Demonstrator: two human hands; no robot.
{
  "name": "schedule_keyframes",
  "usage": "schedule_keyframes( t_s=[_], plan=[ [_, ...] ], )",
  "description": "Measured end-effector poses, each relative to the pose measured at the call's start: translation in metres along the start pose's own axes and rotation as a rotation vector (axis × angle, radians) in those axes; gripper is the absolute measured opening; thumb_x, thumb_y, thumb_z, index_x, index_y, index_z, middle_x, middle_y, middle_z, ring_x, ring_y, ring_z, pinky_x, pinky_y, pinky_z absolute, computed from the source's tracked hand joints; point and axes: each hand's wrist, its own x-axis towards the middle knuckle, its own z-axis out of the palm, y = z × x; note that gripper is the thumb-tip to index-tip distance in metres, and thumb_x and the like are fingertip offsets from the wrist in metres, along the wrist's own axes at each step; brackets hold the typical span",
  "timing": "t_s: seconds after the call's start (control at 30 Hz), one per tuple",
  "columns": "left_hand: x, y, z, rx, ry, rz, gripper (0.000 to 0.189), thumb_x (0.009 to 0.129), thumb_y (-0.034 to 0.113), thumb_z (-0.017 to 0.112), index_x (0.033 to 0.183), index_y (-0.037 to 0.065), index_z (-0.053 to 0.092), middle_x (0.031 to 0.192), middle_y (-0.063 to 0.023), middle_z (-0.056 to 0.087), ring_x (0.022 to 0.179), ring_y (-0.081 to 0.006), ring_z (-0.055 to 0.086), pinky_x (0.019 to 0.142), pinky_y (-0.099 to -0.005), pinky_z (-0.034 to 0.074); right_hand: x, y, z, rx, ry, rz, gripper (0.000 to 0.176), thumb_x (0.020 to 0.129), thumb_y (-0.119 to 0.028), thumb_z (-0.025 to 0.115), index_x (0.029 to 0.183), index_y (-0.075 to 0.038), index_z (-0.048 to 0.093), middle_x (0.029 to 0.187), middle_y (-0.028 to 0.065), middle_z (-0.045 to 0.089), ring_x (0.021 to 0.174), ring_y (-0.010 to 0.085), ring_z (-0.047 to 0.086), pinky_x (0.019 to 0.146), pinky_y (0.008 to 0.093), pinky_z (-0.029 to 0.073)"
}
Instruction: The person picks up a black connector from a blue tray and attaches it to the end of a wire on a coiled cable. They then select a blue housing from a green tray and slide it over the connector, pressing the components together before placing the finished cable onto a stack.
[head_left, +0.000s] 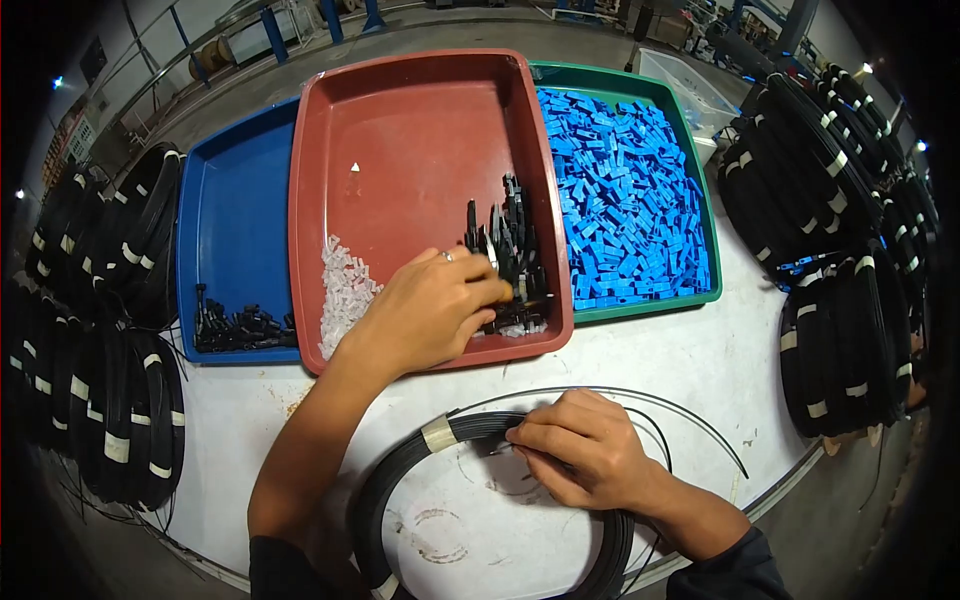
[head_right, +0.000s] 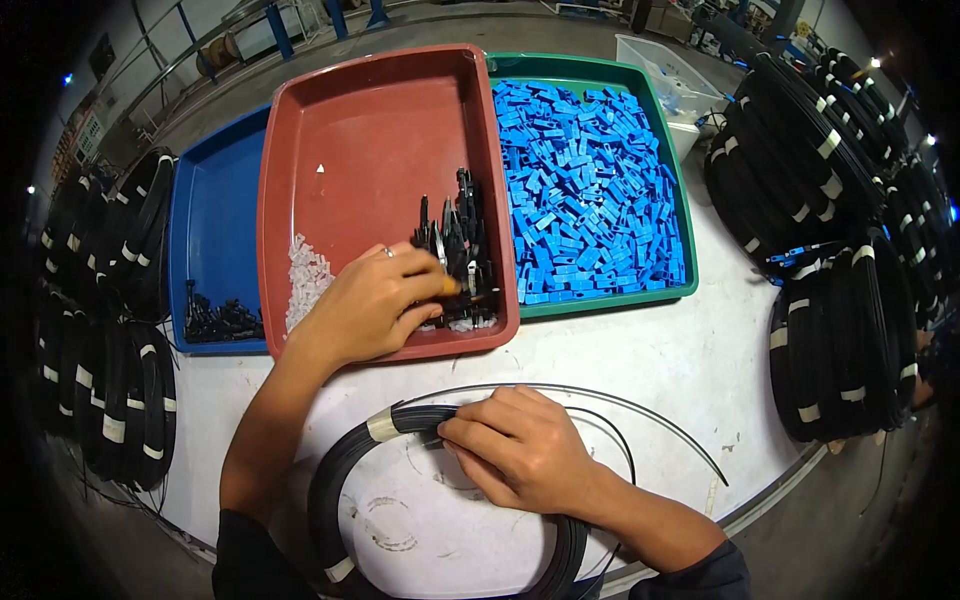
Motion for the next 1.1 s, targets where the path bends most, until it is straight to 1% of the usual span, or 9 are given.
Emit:
schedule_keyframes(
  t_s=[0.03, 0.13, 0.2, 0.3, 0.4, 0.6, 0.83, 1.03, 1.1],
  plan=[
    [0.004, 0.002, -0.002, -0.019, -0.010, -0.045, 0.026, 0.088, 0.013, 0.073, 0.114, 0.008, 0.074, 0.117, -0.0083, 0.069, 0.105, -0.0287, 0.064, 0.094, -0.0404, 0.048, 0.000, 0.000, 0.000, 0.000, -0.005, 0.001, 0.023, 0.077, -0.003, 0.078, 0.100, -0.004, 0.074, 0.094, 0.0084, 0.070, 0.074, 0.0241, 0.062, 0.065, 0.0351, 0.048],
    [0.012, -0.004, -0.001, 0.031, 0.113, 0.025, 0.028, 0.087, 0.012, 0.074, 0.115, 0.008, 0.073, 0.116, -0.0084, 0.069, 0.106, -0.0290, 0.064, 0.095, -0.0402, 0.047, 0.000, 0.000, -0.001, -0.006, -0.016, 0.014, 0.024, 0.076, -0.003, 0.078, 0.100, -0.003, 0.074, 0.094, 0.0085, 0.070, 0.073, 0.0237, 0.062, 0.065, 0.0348, 0.048],
    [0.017, -0.009, -0.009, 0.006, 0.115, 0.036, 0.023, 0.086, 0.009, 0.073, 0.109, 0.007, 0.074, 0.111, -0.0086, 0.069, 0.105, -0.0289, 0.065, 0.094, -0.0407, 0.048, 0.001, 0.000, -0.002, -0.001, -0.018, 0.002, 0.024, 0.077, -0.003, 0.078, 0.100, -0.003, 0.074, 0.094, 0.0085, 0.070, 0.073, 0.0235, 0.061, 0.064, 0.0343, 0.048],
    [0.023, -0.020, -0.015, 0.023, 0.199, -0.004, 0.014, 0.085, 0.004, 0.071, 0.099, 0.002, 0.072, 0.101, -0.0123, 0.070, 0.094, -0.0325, 0.068, 0.083, -0.0420, 0.053, 0.001, 0.001, -0.001, 0.011, -0.011, 0.010, 0.023, 0.077, -0.003, 0.079, 0.099, -0.002, 0.074, 0.094, 0.0086, 0.070, 0.073, 0.0234, 0.061, 0.064, 0.0341, 0.047],
    [0.026, -0.030, -0.015, -0.027, 0.259, -0.110, 0.014, 0.086, 0.002, 0.070, 0.100, -0.001, 0.071, 0.098, -0.0147, 0.070, 0.087, -0.0346, 0.069, 0.078, -0.0412, 0.055, 0.002, 0.001, -0.002, 0.009, -0.015, 0.010, 0.023, 0.077, -0.004, 0.079, 0.099, -0.003, 0.074, 0.093, 0.0088, 0.070, 0.072, 0.0233, 0.061, 0.063, 0.0341, 0.047],
    [0.026, -0.036, -0.014, -0.057, 0.273, -0.130, 0.018, 0.087, -0.001, 0.069, 0.104, -0.002, 0.071, 0.099, -0.0158, 0.072, 0.086, -0.0344, 0.071, 0.076, -0.0385, 0.056, 0.002, 0.002, -0.003, 0.015, -0.012, 0.005, 0.025, 0.074, 0.000, 0.080, 0.099, -0.002, 0.076, 0.087, 0.0101, 0.070, 0.070, 0.0218, 0.063, 0.061, 0.0317, 0.048],
    [0.037, -0.037, -0.010, 0.035, 0.291, -0.138, 0.019, 0.087, 0.002, 0.071, 0.106, -0.002, 0.072, 0.102, -0.0160, 0.073, 0.089, -0.0333, 0.072, 0.079, -0.0387, 0.056, 0.002, 0.002, -0.002, 0.019, -0.010, 0.003, 0.025, 0.074, 0.000, 0.080, 0.099, -0.001, 0.076, 0.087, 0.0103, 0.070, 0.070, 0.0214, 0.063, 0.061, 0.0315, 0.048],
    [0.066, -0.043, 0.001, 0.012, 0.402, -0.211, 0.024, 0.085, 0.010, 0.076, 0.105, -0.002, 0.073, 0.093, -0.0173, 0.075, 0.085, -0.0326, 0.074, 0.079, -0.0410, 0.058, 0.003, 0.002, -0.003, 0.016, -0.013, -0.001, 0.024, 0.075, -0.001, 0.080, 0.099, -0.001, 0.076, 0.087, 0.0108, 0.071, 0.070, 0.0214, 0.063, 0.061, 0.0315, 0.048],
    [0.075, -0.039, 0.000, 0.044, 0.292, -0.326, 0.024, 0.083, 0.014, 0.077, 0.102, -0.001, 0.075, 0.089, -0.0186, 0.076, 0.083, -0.0329, 0.075, 0.079, -0.0422, 0.059, 0.003, 0.001, -0.004, 0.014, -0.015, 0.000, 0.024, 0.075, -0.001, 0.081, 0.099, -0.001, 0.076, 0.087, 0.0109, 0.071, 0.070, 0.0215, 0.063, 0.061, 0.0316, 0.048]
  ],
)
